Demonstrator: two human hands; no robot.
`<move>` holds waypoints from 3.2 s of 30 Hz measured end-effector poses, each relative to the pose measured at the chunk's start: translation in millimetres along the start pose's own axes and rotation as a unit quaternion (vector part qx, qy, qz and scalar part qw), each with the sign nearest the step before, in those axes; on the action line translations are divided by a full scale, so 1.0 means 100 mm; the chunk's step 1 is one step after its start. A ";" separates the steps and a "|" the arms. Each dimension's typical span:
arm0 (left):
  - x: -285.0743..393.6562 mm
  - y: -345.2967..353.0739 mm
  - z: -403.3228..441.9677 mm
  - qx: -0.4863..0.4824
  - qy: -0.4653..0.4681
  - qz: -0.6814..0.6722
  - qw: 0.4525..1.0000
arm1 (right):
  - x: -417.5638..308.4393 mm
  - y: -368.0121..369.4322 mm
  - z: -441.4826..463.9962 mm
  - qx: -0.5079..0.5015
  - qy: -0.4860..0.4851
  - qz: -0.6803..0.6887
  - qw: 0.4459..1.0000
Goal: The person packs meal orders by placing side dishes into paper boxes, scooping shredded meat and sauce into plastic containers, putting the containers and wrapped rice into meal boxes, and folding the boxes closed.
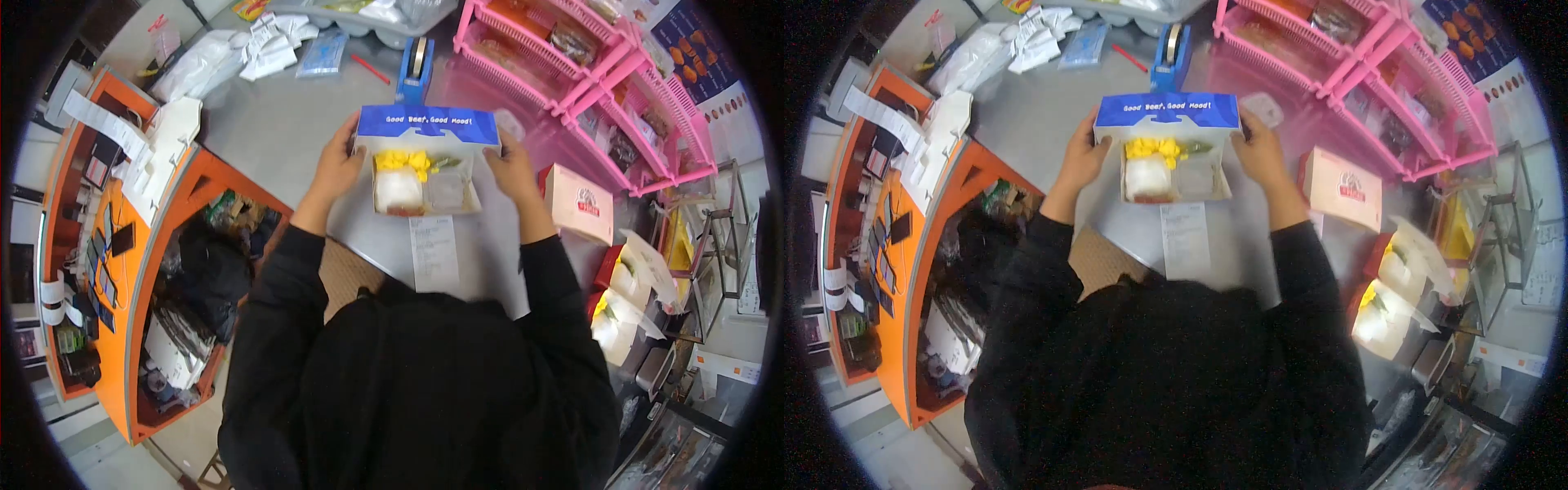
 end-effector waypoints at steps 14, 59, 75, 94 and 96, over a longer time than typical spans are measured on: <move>-0.04 0.03 -0.59 -0.139 0.265 0.403 0.865 | 0.21 0.14 -0.78 -0.034 -0.256 -0.214 0.942; -0.40 -0.27 0.09 -0.102 -0.005 0.257 0.961 | -0.37 1.19 1.41 0.221 0.292 0.203 0.908; -0.29 -0.08 -0.19 -0.070 -0.059 0.147 0.985 | -0.93 0.92 0.50 0.129 0.240 0.145 0.951; 0.12 0.40 -0.22 0.037 -0.450 -0.291 0.844 | 0.03 0.71 -1.08 -0.125 0.275 0.370 0.879; -0.02 0.30 -0.22 -0.040 -0.447 -0.396 0.801 | 0.17 0.60 -0.98 -0.110 0.242 0.338 0.903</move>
Point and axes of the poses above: each hand's wrist, its own z-axis towards the middle knuckle, its own y-axis out of the palm, x = y × z, the point moved 2 cm from there along z, towards the middle knuckle, and after that the axes turned 10 degrees about z, right-handed, at the moved point
